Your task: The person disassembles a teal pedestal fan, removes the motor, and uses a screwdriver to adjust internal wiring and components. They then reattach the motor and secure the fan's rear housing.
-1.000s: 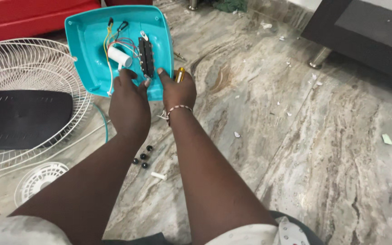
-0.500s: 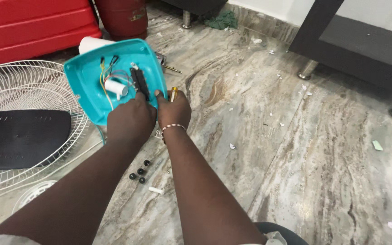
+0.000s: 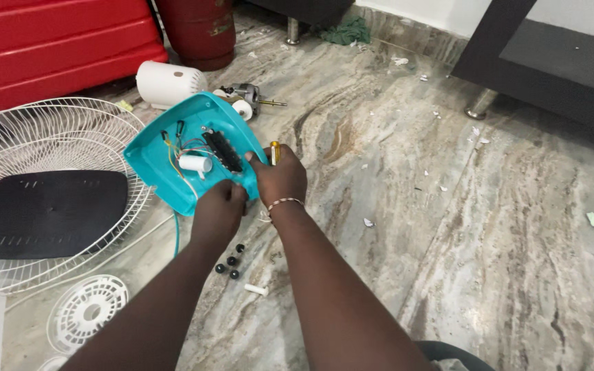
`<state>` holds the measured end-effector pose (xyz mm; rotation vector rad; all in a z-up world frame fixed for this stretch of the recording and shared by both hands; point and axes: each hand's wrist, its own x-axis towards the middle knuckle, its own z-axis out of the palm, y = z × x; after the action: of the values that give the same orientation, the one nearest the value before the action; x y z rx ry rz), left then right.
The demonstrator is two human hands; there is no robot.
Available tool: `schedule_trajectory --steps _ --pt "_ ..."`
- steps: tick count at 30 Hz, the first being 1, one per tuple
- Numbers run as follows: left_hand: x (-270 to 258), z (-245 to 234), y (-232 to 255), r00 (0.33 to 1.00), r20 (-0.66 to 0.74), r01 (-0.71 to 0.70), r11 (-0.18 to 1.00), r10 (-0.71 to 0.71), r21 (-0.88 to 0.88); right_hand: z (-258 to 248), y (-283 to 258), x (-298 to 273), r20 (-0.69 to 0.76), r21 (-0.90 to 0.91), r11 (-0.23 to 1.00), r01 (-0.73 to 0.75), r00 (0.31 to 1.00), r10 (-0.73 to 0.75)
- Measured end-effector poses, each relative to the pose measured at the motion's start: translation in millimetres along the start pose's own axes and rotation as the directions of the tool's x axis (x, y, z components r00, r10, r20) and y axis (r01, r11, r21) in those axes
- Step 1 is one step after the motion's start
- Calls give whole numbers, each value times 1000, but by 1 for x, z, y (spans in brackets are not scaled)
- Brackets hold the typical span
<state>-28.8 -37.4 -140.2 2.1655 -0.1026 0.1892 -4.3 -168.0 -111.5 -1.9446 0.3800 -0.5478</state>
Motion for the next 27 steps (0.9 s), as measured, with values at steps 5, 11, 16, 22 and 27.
schedule_trajectory --steps 5,11,16,22,27 --pt "-23 -12 -31 998 18 -59 995 57 84 -5 6 -4 67 -49 999 10 998 -7" --pt "-53 -28 -61 979 167 80 973 -118 219 -4 17 -9 71 -67 996 63 996 -58" --pt "-58 -27 -65 969 217 49 958 -114 284 -11 24 -10 96 -113 994 -12 995 23" --pt "-59 -24 -65 973 213 0 928 -86 373 -16 32 -12 86 -155 988 2 996 11" --pt "-60 -25 -64 971 182 78 928 -153 365 -20 40 -13 89 -180 984 3 996 13"
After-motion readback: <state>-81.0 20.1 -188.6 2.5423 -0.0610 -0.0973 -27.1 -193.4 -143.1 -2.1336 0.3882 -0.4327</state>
